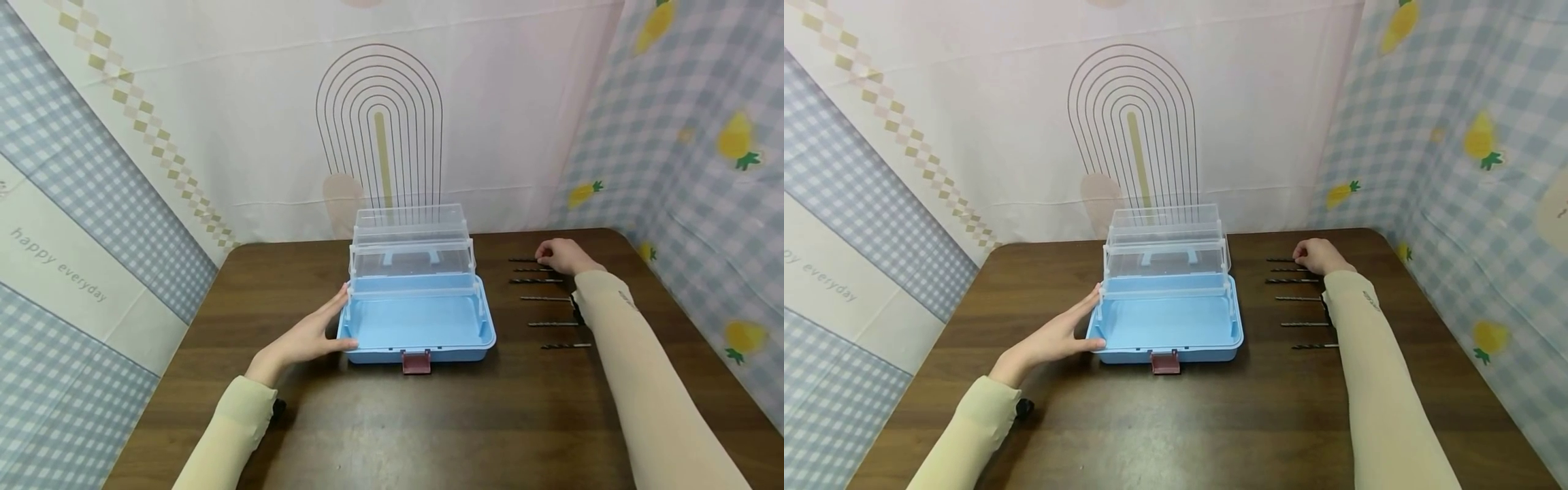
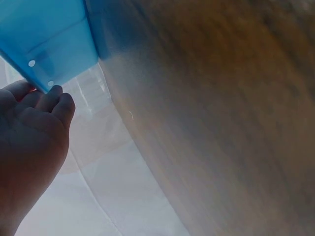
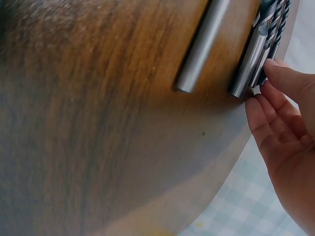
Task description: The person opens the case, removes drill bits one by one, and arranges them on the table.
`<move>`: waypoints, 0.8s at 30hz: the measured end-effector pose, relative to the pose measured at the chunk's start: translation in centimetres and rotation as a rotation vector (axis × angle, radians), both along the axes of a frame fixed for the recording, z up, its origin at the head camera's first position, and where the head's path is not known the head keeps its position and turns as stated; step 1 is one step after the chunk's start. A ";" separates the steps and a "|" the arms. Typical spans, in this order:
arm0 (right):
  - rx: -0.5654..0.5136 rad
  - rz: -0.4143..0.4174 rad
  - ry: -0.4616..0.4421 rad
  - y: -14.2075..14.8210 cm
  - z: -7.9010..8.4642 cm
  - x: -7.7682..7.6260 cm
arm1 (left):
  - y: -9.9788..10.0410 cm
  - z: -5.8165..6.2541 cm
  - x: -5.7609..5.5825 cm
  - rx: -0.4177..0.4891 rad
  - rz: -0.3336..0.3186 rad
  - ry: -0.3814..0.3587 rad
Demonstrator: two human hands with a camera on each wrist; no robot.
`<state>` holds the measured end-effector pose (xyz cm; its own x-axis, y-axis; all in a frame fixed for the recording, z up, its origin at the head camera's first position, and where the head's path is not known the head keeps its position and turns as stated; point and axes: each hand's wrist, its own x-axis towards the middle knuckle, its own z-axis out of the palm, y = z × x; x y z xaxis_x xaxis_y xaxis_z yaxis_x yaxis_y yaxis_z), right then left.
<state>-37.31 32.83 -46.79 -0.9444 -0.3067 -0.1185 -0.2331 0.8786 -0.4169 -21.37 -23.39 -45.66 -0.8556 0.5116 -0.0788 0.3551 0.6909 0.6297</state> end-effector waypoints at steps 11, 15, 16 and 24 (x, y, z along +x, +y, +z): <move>0.006 0.003 0.001 0.0 -0.3 -0.2 | 0.0 0.1 0.2 0.007 0.002 -0.008; 0.007 0.008 -0.002 0.1 -0.3 -0.2 | 0.0 0.0 0.2 0.005 -0.002 -0.010; 0.007 0.010 -0.002 0.1 -0.2 -0.2 | 0.0 0.0 0.2 0.003 -0.001 -0.010; 0.009 0.014 -0.010 0.1 0.1 -0.1 | 0.0 0.1 0.0 -0.003 -0.005 0.002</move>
<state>-37.37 32.94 -46.65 -0.9388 -0.3188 -0.1304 -0.2414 0.8791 -0.4109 -21.33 -23.34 -45.51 -0.8530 0.5160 -0.0785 0.3603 0.6910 0.6267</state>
